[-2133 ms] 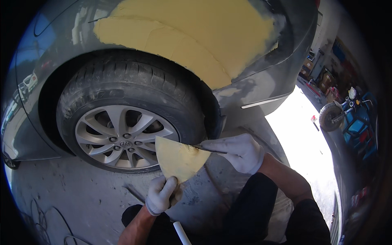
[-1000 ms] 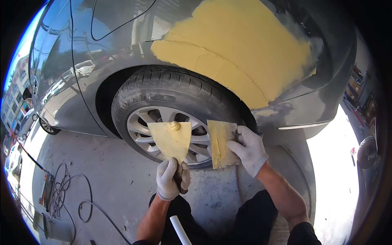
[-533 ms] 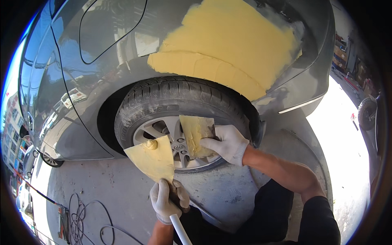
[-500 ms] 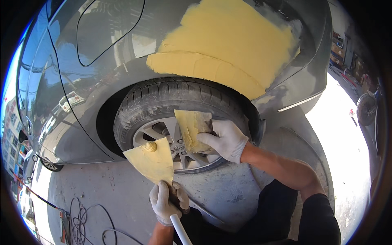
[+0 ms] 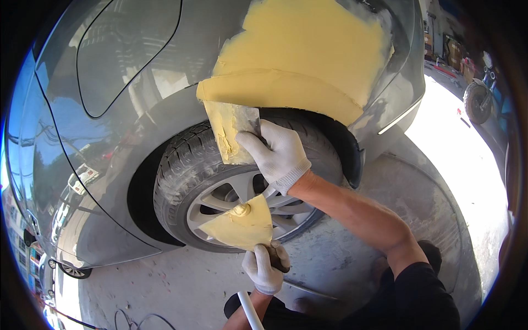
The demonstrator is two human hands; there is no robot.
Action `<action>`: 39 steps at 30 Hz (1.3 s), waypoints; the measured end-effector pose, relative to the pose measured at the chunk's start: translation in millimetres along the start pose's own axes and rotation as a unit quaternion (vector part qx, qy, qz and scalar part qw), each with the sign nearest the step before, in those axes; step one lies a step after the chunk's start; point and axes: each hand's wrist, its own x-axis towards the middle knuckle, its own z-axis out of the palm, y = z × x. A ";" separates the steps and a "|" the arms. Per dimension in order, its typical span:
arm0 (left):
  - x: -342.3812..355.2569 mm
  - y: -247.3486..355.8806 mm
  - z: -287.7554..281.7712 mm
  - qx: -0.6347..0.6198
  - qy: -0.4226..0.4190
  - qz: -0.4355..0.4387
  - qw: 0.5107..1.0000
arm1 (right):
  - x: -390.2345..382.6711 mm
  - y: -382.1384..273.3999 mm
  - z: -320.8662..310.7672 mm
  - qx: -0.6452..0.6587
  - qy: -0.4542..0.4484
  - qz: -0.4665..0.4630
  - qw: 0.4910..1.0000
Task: The person applies yellow body filler to the rear driver-side fender of a silver car using two putty knives. They spread the filler over the wheel arch area, smoothing it across the surface.
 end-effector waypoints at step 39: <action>-16.6 -4.2 -26.9 0.084 0.000 -0.062 0.995 | 23.3 -2.6 7.6 -0.060 0.068 -0.036 0.995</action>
